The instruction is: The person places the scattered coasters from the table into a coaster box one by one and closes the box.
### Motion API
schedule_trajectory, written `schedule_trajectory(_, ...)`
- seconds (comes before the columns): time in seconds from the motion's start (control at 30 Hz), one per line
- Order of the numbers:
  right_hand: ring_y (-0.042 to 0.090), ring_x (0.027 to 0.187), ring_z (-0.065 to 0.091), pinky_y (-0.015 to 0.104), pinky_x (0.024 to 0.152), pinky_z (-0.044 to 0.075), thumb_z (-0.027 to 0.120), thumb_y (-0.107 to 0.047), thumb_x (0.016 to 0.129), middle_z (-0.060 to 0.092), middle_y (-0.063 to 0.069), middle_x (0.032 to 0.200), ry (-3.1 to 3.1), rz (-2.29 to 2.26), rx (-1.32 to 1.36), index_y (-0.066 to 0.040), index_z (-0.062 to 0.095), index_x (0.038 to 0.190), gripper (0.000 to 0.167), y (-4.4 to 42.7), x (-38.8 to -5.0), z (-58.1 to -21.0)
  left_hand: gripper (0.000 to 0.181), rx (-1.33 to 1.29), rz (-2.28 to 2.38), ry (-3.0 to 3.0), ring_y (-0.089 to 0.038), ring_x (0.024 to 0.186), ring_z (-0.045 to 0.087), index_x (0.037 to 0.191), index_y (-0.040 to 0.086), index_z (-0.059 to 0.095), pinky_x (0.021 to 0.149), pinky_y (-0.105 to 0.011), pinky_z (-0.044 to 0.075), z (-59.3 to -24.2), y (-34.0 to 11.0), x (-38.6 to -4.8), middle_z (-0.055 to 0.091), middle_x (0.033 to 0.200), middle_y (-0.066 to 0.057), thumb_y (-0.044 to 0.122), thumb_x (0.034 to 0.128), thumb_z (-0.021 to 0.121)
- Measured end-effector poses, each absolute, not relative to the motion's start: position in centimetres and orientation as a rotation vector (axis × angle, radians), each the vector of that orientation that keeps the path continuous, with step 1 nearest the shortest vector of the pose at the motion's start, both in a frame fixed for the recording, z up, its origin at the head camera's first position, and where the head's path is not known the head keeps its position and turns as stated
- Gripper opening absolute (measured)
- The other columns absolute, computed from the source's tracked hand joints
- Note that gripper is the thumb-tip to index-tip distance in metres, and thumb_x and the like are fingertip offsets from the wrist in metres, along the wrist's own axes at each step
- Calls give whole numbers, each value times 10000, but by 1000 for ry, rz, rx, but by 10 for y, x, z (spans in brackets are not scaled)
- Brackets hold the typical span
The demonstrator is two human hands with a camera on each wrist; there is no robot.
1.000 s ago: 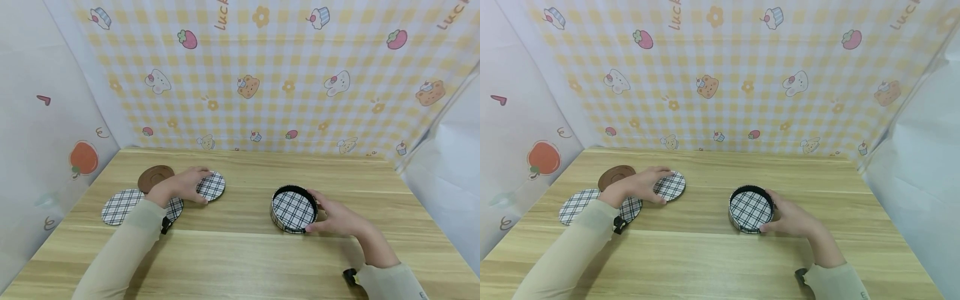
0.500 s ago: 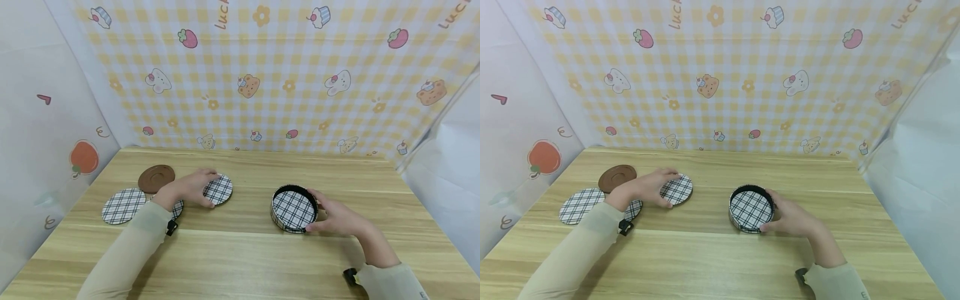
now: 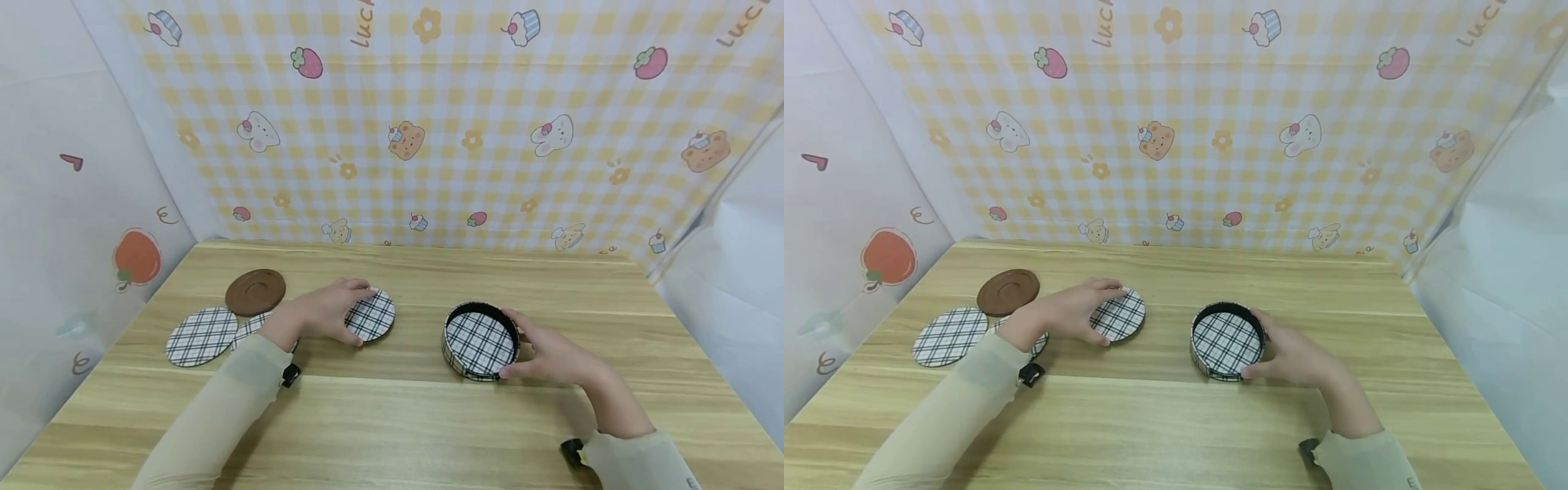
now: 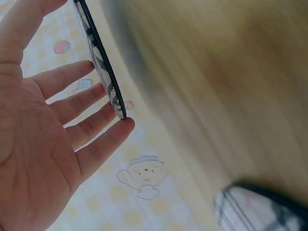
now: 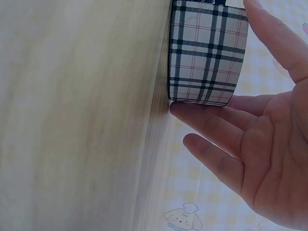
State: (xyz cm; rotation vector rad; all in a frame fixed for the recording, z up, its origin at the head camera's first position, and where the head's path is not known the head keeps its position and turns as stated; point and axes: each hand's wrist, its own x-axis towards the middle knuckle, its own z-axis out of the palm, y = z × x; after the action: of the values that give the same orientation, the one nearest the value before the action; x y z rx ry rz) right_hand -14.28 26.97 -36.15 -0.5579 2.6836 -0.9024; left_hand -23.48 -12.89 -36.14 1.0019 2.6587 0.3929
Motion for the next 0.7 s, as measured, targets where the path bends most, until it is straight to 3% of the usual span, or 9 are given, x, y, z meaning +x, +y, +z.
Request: schedule_trajectory(0.7,516,1277,509,666,1029,409,799,-450,799,419,331,1483,2687,-910,-575,54,190,1543,1085,270,-143,-363,980,1228,287,2620,-339,1468,305,1539,99,365,1189,-455,334,-341,-80,-223,306,1609,-155,409,734,830)
